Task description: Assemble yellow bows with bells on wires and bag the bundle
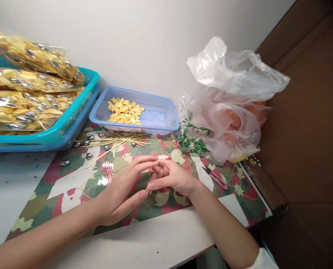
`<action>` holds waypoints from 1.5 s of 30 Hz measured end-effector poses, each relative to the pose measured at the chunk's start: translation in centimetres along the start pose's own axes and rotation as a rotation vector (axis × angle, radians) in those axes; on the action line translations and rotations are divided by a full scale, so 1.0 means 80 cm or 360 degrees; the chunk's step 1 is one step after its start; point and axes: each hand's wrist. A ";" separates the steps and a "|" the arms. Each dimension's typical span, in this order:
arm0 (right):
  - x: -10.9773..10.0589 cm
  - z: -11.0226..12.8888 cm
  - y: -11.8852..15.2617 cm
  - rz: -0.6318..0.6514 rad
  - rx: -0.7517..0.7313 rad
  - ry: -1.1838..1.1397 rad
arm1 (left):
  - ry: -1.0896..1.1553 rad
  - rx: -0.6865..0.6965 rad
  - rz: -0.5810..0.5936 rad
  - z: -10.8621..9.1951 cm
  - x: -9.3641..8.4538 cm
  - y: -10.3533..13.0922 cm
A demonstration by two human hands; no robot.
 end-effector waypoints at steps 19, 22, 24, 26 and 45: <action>0.005 0.000 0.076 -0.0594 0.0145 0.0504 | 0.0236 -0.0390 -0.0063 -0.027 0.009 -0.006; -0.026 -0.017 0.125 -0.1737 -0.0086 0.1394 | 0.0577 -0.0848 -0.0013 -0.025 0.004 -0.010; -0.054 -0.033 0.155 -0.2087 -0.0054 0.1834 | 0.0823 -0.1103 0.0011 -0.022 0.003 -0.012; -0.078 -0.050 0.176 -0.2148 0.0042 0.2044 | 0.0980 -0.1255 -0.0001 -0.019 0.004 -0.014; 0.007 -0.061 0.148 -0.1648 -0.0260 0.0355 | 0.0929 -0.1424 -0.0121 -0.021 0.011 -0.027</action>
Point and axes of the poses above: each hand's wrist, its own y-axis away from the middle knuckle, its own x-axis out of the palm, z = x × y, and after that the axes turned 8 degrees about x, right-handed
